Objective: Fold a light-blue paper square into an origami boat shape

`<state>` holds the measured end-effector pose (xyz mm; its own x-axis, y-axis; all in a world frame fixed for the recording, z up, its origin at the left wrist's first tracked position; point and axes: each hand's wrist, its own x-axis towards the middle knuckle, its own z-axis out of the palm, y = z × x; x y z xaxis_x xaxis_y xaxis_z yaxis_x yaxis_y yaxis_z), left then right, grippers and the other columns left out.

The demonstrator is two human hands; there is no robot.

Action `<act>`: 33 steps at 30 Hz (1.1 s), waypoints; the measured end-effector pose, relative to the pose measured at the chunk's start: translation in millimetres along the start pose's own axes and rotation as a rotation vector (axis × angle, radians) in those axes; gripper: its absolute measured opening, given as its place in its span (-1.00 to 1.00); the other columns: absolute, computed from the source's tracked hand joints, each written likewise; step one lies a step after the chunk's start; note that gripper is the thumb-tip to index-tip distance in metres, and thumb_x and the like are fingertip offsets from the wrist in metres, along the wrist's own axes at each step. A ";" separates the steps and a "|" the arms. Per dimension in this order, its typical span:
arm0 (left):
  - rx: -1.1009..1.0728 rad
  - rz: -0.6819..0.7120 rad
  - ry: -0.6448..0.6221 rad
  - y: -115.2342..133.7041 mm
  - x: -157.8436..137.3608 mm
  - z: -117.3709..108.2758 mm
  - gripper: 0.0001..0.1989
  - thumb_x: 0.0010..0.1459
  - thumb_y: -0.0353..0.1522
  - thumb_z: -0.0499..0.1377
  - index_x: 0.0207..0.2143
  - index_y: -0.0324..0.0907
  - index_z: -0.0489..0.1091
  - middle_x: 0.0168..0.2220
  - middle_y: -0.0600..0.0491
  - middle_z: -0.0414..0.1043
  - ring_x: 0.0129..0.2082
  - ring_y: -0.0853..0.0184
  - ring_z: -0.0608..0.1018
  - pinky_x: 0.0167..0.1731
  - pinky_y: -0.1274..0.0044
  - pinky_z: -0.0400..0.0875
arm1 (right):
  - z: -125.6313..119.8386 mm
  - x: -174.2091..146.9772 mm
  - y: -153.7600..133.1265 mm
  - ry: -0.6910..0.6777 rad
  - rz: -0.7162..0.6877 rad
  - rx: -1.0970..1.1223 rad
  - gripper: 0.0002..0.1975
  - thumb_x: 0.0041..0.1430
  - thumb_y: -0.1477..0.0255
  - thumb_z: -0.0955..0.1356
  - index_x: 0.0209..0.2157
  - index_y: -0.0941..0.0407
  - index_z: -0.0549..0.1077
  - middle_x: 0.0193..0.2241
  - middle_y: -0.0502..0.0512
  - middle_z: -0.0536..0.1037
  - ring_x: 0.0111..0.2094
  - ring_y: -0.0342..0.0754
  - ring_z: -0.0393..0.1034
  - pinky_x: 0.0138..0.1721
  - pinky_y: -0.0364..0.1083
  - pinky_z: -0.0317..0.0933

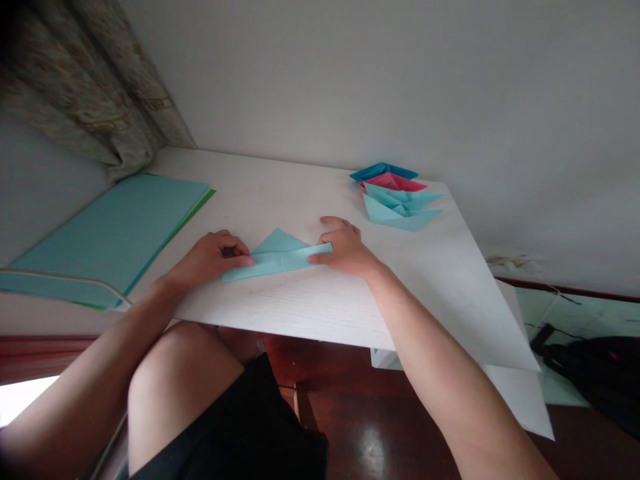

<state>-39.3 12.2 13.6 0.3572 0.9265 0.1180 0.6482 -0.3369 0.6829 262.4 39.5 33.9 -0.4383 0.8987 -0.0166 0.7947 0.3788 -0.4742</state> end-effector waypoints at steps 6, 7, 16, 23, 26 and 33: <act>0.010 0.045 -0.037 -3.7 -3.7 -1.8 -0.67 0.01 -0.07 0.28 -0.38 -0.15 0.55 -0.45 0.05 0.44 -0.36 0.30 0.46 -0.33 0.49 0.32 | -0.5 0.7 2.9 0.008 -0.016 -0.005 -0.77 -0.05 0.22 0.50 -0.50 0.10 0.53 0.20 0.20 0.25 0.20 0.23 0.14 0.20 0.21 -0.06; 0.017 0.056 -0.038 -3.8 -4.2 -1.6 -0.68 0.02 -0.08 0.28 -0.39 -0.15 0.55 -0.45 0.05 0.44 -0.35 0.30 0.46 -0.31 0.48 0.31 | -0.5 0.7 2.9 0.007 -0.013 -0.005 -0.78 -0.05 0.23 0.50 -0.50 0.09 0.53 0.20 0.20 0.25 0.20 0.23 0.14 0.20 0.22 -0.06; 0.101 0.111 -0.037 0.3 -7.8 -0.9 -0.72 0.09 -0.11 0.24 -0.40 -0.14 0.51 -0.45 0.09 0.43 -0.32 0.29 0.43 -0.15 0.40 0.23 | 0.3 2.2 2.8 0.006 0.017 0.002 -0.79 -0.06 0.26 0.50 -0.53 0.09 0.52 0.20 0.18 0.25 0.20 0.22 0.13 0.20 0.21 -0.05; 0.086 0.155 -0.048 -3.6 -9.4 -0.1 -0.74 0.13 -0.14 0.21 -0.44 -0.12 0.50 -0.44 0.10 0.48 -0.30 0.28 0.44 -0.10 0.36 0.17 | 1.2 2.1 4.3 0.015 0.007 0.011 -0.76 -0.05 0.21 0.49 -0.52 0.10 0.53 0.20 0.18 0.25 0.19 0.24 0.13 0.19 0.23 -0.04; 0.105 0.177 -0.055 -4.3 -9.5 -0.1 -0.76 0.12 -0.15 0.22 -0.45 -0.12 0.49 -0.45 0.11 0.48 -0.31 0.29 0.44 -0.11 0.36 0.15 | 1.0 2.1 4.5 0.014 -0.002 0.008 -0.75 -0.06 0.21 0.49 -0.51 0.10 0.52 0.20 0.18 0.25 0.19 0.24 0.14 0.18 0.24 -0.03; 0.126 0.212 -0.094 -6.4 -9.5 -2.1 -0.75 0.13 -0.15 0.23 -0.43 -0.14 0.48 -0.48 0.13 0.42 -0.34 0.31 0.42 -0.17 0.40 0.16 | 1.0 1.7 4.5 0.025 -0.019 0.000 -0.75 -0.05 0.21 0.49 -0.54 0.10 0.51 0.17 0.18 0.29 0.16 0.22 0.19 0.16 0.21 0.00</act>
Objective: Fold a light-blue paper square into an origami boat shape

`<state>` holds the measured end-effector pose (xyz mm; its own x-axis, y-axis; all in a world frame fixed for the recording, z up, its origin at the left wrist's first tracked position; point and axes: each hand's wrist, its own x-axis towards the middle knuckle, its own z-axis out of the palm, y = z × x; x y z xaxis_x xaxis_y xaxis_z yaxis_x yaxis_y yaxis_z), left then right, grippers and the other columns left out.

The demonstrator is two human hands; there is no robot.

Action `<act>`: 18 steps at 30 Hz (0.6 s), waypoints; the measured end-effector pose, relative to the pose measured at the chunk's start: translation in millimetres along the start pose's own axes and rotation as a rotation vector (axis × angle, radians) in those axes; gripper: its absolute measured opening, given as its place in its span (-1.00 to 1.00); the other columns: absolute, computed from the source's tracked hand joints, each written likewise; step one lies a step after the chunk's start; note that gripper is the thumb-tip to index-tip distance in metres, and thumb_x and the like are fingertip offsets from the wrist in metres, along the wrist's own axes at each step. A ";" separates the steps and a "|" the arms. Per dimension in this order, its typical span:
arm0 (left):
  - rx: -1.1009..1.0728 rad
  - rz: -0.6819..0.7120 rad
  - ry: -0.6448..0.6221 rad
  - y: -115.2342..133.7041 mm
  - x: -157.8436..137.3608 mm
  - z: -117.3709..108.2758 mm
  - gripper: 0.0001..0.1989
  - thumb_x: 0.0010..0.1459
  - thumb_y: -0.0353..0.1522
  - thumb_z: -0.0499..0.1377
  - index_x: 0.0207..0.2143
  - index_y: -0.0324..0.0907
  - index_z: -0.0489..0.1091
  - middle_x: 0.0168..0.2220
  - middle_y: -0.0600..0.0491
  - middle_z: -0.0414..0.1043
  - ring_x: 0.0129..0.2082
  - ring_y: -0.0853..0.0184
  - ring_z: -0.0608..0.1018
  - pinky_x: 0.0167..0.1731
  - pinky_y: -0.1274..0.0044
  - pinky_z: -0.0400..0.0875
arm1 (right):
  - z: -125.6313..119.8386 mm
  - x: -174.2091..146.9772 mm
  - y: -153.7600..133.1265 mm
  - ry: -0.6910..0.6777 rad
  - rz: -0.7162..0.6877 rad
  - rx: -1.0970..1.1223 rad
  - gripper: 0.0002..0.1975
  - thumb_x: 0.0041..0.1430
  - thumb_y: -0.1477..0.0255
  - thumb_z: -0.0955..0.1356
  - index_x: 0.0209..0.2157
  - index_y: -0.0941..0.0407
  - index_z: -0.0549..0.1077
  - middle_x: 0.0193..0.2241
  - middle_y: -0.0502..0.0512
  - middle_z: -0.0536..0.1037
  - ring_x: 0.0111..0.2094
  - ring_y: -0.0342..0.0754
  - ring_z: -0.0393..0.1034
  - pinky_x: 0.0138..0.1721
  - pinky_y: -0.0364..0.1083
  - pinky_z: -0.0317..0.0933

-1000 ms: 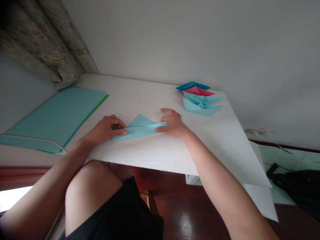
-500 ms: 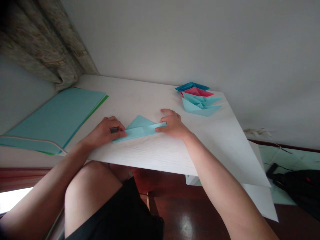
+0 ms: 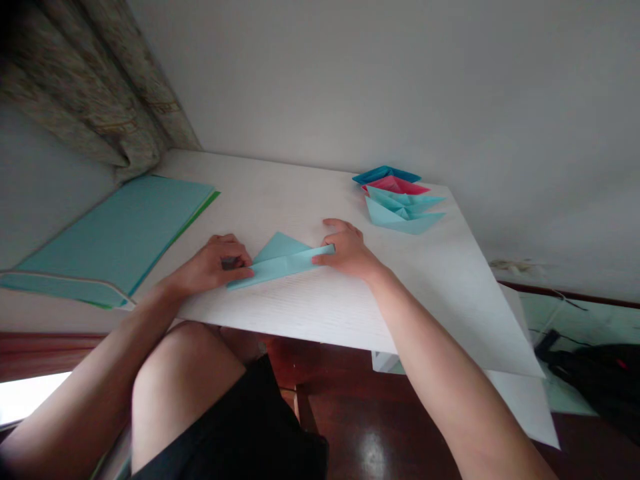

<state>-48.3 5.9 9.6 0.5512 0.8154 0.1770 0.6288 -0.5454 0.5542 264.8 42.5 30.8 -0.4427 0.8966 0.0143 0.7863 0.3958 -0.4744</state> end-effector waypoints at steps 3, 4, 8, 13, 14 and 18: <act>-0.005 0.011 0.010 0.3 -0.2 -0.7 -0.75 0.14 -0.14 0.23 -0.29 -0.13 0.50 -0.45 0.11 0.42 -0.33 0.31 0.42 -0.17 0.40 0.18 | -0.2 -0.8 -0.7 0.007 0.007 0.003 -0.76 -0.05 0.21 0.49 -0.54 0.09 0.50 0.17 0.17 0.30 0.14 0.21 0.22 0.17 0.20 0.01; -0.017 0.033 0.013 0.6 -0.1 -0.8 -0.73 0.16 -0.15 0.22 -0.21 -0.11 0.50 -0.42 0.10 0.43 -0.31 0.30 0.42 -0.16 0.40 0.19 | -0.2 -0.9 -0.8 0.010 0.009 0.006 -0.76 -0.06 0.21 0.49 -0.54 0.09 0.51 0.17 0.17 0.30 0.14 0.21 0.22 0.17 0.20 0.02; -0.079 0.227 0.017 1.1 1.6 -0.3 -0.77 0.26 -0.23 0.14 -0.10 0.02 0.53 -0.24 0.01 0.43 -0.21 0.30 0.41 -0.12 0.40 0.22 | 0.3 -0.7 -0.3 0.017 0.003 0.012 -0.76 -0.06 0.21 0.49 -0.54 0.08 0.51 0.17 0.15 0.30 0.15 0.20 0.19 0.17 0.20 0.01; -0.091 0.329 0.017 1.0 2.8 -0.2 -0.75 0.29 -0.34 0.09 -0.21 0.12 0.58 -0.10 -0.01 0.41 -0.15 0.30 0.39 -0.09 0.38 0.24 | 1.0 0.1 -0.2 0.009 0.020 0.007 -0.76 -0.06 0.21 0.49 -0.56 0.08 0.50 0.18 0.14 0.30 0.18 0.20 0.15 0.19 0.20 -0.03; -0.089 0.329 0.010 1.3 2.7 -0.6 -0.74 0.29 -0.35 0.09 -0.21 0.13 0.58 -0.08 -0.01 0.41 -0.14 0.29 0.39 -0.08 0.38 0.24 | 0.9 0.1 -0.4 0.009 0.026 0.006 -0.76 -0.07 0.21 0.49 -0.55 0.09 0.50 0.18 0.14 0.29 0.18 0.20 0.15 0.19 0.19 -0.03; -0.063 0.303 -0.035 3.2 1.6 -3.2 -0.74 0.27 -0.35 0.10 -0.20 0.13 0.57 -0.05 -0.01 0.41 -0.11 0.27 0.39 -0.03 0.35 0.25 | -0.2 -0.5 -0.9 0.007 0.019 0.012 -0.76 -0.07 0.22 0.49 -0.55 0.09 0.49 0.18 0.15 0.29 0.17 0.19 0.17 0.19 0.19 -0.02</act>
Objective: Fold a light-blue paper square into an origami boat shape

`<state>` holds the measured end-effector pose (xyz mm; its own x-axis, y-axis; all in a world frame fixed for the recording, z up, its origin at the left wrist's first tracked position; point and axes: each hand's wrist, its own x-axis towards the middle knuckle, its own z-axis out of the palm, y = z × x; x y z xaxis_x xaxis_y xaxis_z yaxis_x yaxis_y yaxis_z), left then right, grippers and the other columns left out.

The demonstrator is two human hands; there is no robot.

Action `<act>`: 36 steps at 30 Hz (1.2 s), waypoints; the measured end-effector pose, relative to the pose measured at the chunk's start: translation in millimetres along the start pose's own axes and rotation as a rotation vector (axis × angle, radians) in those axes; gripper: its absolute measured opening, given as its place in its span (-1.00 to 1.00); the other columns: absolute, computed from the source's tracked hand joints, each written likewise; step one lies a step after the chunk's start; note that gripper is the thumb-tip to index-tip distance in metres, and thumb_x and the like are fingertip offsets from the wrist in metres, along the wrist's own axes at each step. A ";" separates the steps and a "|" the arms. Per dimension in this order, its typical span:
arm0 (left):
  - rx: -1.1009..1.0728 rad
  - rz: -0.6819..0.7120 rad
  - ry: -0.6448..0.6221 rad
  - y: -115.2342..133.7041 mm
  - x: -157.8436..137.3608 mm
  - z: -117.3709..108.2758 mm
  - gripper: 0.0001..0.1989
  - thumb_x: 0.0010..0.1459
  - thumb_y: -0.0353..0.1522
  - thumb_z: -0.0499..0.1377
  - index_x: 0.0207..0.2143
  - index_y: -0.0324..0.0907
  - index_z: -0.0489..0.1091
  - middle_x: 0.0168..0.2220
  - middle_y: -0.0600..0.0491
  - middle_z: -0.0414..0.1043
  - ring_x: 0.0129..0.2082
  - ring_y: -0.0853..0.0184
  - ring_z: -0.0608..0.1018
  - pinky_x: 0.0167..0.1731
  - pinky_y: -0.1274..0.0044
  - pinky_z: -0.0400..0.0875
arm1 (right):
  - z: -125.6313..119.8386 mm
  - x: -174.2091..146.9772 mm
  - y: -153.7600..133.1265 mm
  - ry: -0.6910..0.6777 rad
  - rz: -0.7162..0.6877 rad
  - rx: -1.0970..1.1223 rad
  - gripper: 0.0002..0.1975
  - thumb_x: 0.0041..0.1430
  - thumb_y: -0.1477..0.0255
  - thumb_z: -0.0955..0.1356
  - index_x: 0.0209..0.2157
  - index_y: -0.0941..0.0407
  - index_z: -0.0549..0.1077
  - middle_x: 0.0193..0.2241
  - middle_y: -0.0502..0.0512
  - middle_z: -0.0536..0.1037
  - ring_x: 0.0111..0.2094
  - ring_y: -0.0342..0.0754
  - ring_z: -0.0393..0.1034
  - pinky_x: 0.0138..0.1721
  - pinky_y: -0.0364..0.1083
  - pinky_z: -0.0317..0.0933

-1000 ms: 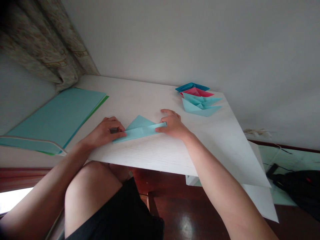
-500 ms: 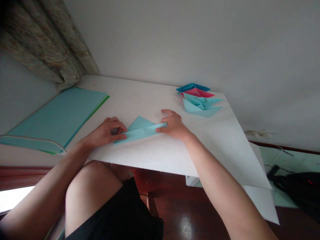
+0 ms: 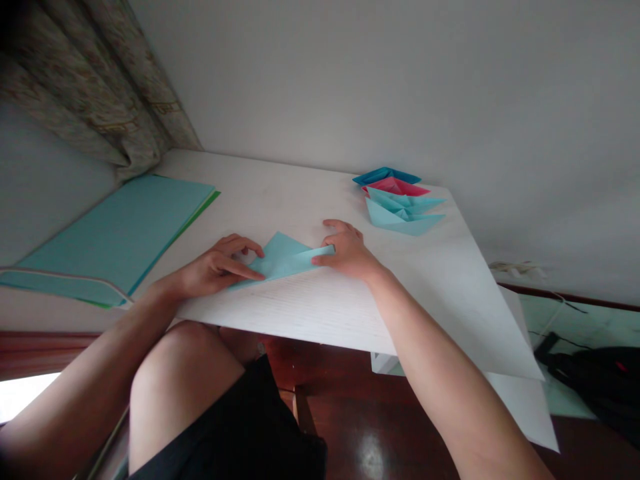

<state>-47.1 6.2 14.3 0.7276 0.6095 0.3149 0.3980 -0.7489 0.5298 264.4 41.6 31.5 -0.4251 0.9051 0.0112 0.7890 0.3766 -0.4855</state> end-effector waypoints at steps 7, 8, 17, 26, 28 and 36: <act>0.007 0.005 -0.034 1.2 -0.9 -4.2 -0.73 0.26 -0.37 0.11 -0.14 0.15 0.55 0.00 0.01 0.40 -0.04 0.25 0.37 0.01 0.34 0.25 | 0.0 0.2 2.2 -0.007 -0.007 0.014 -0.72 -0.06 0.17 0.48 -0.56 0.09 0.49 0.20 0.15 0.26 0.18 0.21 0.15 0.18 0.20 -0.03; 0.004 0.004 -0.044 1.6 -0.8 -5.1 -0.74 0.25 -0.37 0.12 -0.14 0.14 0.55 0.00 0.00 0.39 -0.04 0.25 0.37 0.01 0.34 0.24 | 0.3 0.3 2.7 -0.006 -0.010 0.012 -0.72 -0.06 0.17 0.48 -0.56 0.09 0.49 0.20 0.15 0.27 0.17 0.21 0.16 0.19 0.20 -0.02; 0.005 -0.036 -0.093 5.3 -4.1 -11.7 -0.77 0.21 -0.30 0.17 -0.10 0.07 0.54 0.00 -0.03 0.42 -0.03 0.18 0.37 0.03 0.25 0.20 | 0.0 0.2 2.1 -0.006 -0.012 0.009 -0.73 -0.06 0.21 0.49 -0.57 0.10 0.49 0.17 0.17 0.29 0.16 0.19 0.20 0.19 0.18 -0.01; 0.015 -0.025 -0.052 6.4 -4.7 -9.6 -0.68 0.23 -0.28 0.15 0.04 -0.01 0.44 0.00 -0.04 0.45 -0.03 0.18 0.39 0.02 0.28 0.20 | -0.4 -0.3 1.7 0.011 -0.031 0.010 -0.77 -0.05 0.24 0.49 -0.54 0.08 0.49 0.18 0.18 0.30 0.14 0.17 0.23 0.18 0.19 0.03; 0.037 -0.049 -0.049 7.1 -4.6 -7.1 -0.64 0.22 -0.25 0.17 0.06 -0.02 0.42 -0.02 -0.05 0.45 -0.03 0.17 0.39 0.02 0.28 0.20 | -0.1 0.1 2.9 0.014 -0.045 0.014 -0.76 -0.04 0.23 0.48 -0.56 0.08 0.48 0.17 0.17 0.31 0.13 0.17 0.24 0.17 0.19 0.06; 0.103 -0.066 -0.061 8.8 -8.4 -0.7 -0.68 0.23 -0.23 0.15 0.04 0.10 0.44 -0.02 -0.03 0.39 -0.04 0.18 0.38 0.02 0.27 0.17 | 0.2 1.5 4.3 0.011 -0.048 0.031 -0.73 -0.05 0.19 0.48 -0.58 0.08 0.47 0.16 0.17 0.32 0.12 0.19 0.25 0.14 0.18 0.11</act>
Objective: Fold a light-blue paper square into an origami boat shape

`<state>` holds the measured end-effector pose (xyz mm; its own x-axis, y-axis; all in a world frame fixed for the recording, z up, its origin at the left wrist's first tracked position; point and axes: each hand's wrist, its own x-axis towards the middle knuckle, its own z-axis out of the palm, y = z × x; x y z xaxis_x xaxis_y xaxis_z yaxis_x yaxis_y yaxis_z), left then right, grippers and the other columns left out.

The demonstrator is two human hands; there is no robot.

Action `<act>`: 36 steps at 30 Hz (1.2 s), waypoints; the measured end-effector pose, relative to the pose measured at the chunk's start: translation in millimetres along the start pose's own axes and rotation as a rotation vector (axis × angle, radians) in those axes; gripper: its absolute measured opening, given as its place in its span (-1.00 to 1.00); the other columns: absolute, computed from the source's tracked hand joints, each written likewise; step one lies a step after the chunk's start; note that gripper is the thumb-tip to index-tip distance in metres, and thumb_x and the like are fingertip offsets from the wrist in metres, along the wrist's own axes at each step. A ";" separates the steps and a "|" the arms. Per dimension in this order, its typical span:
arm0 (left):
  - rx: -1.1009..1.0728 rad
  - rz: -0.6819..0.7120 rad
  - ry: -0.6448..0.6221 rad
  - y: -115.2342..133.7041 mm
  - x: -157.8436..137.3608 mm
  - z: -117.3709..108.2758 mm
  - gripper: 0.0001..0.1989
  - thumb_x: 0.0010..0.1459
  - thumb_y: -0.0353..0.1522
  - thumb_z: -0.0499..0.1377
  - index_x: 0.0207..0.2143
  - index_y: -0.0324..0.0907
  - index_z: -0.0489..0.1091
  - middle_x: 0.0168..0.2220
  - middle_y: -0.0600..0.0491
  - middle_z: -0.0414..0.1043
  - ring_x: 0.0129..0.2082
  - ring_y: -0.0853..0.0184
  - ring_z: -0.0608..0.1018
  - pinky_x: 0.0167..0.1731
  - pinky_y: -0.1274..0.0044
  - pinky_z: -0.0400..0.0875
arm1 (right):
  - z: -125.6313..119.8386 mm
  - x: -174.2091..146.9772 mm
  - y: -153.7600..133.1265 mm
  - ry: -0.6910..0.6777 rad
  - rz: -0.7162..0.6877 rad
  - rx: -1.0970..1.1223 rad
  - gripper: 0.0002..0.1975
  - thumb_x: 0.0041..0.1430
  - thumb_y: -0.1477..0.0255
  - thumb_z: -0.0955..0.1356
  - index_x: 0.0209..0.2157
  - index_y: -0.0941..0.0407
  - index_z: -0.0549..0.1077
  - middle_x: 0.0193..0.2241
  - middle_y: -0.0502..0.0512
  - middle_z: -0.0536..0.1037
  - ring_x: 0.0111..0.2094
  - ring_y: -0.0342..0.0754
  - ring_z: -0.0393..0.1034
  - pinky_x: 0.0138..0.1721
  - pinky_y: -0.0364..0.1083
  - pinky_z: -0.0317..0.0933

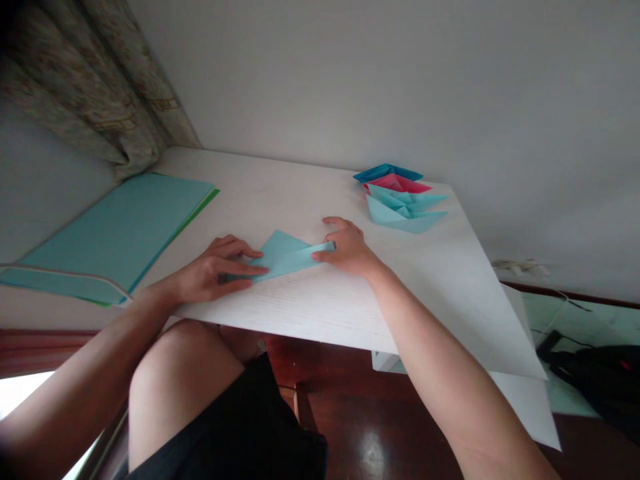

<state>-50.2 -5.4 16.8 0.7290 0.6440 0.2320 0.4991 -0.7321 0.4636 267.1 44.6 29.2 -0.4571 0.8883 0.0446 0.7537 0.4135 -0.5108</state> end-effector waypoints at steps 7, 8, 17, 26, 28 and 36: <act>-0.024 -0.004 0.027 -4.2 1.3 1.3 -0.75 0.26 -0.26 0.13 -0.05 0.11 0.50 -0.04 -0.03 0.44 -0.08 0.22 0.39 -0.01 0.30 0.20 | 0.6 0.2 -0.2 0.007 -0.014 -0.012 -0.74 -0.04 0.21 0.48 -0.58 0.08 0.46 0.14 0.18 0.34 0.14 0.20 0.24 0.16 0.20 0.06; -0.035 -0.005 0.031 -5.2 1.4 1.5 -0.76 0.25 -0.25 0.14 -0.06 0.10 0.51 -0.04 -0.03 0.44 -0.08 0.22 0.40 -0.01 0.29 0.20 | 0.8 0.2 0.0 0.010 -0.015 -0.011 -0.73 -0.04 0.21 0.48 -0.58 0.08 0.45 0.14 0.18 0.33 0.13 0.20 0.24 0.16 0.19 0.06; -0.137 -0.020 0.084 -3.4 2.0 -1.8 -0.66 0.25 -0.24 0.14 0.05 -0.05 0.44 -0.06 -0.07 0.44 -0.05 0.21 0.43 -0.03 0.33 0.29 | 3.0 1.0 2.2 0.019 0.010 -0.007 -0.71 -0.06 0.19 0.48 -0.59 0.08 0.44 0.16 0.15 0.32 0.13 0.20 0.24 0.17 0.19 0.05; -0.083 0.020 0.102 -2.2 1.5 0.1 -0.77 0.28 -0.30 0.10 -0.12 0.05 0.54 -0.08 -0.03 0.45 -0.19 0.31 0.46 -0.13 0.39 0.33 | 3.3 0.8 0.3 0.032 0.052 0.048 -0.76 -0.06 0.21 0.48 -0.57 0.08 0.50 0.15 0.14 0.34 0.06 0.20 0.31 0.13 0.17 0.14; -0.071 0.032 0.096 -0.9 0.6 -0.3 -0.74 0.30 -0.34 0.08 -0.14 0.06 0.56 -0.08 -0.03 0.45 -0.21 0.32 0.45 -0.14 0.40 0.34 | 3.3 0.9 0.0 0.034 0.054 0.040 -0.78 -0.06 0.24 0.48 -0.56 0.08 0.50 0.15 0.15 0.34 0.07 0.19 0.31 0.13 0.17 0.15; -0.032 0.041 0.026 2.7 -8.3 -4.5 -0.70 0.27 -0.39 0.10 0.01 0.02 0.47 0.07 -0.08 0.37 0.02 0.20 0.40 0.02 0.27 0.27 | 3.7 0.5 3.0 0.041 0.024 0.068 -0.80 -0.04 0.24 0.47 -0.53 0.07 0.52 0.14 0.17 0.34 0.13 0.20 0.24 0.11 0.19 0.17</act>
<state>-57.0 -11.7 20.0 0.7357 0.6198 0.2731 0.4540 -0.7505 0.4803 267.4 45.6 24.5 -0.4189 0.9057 0.0659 0.7298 0.3790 -0.5690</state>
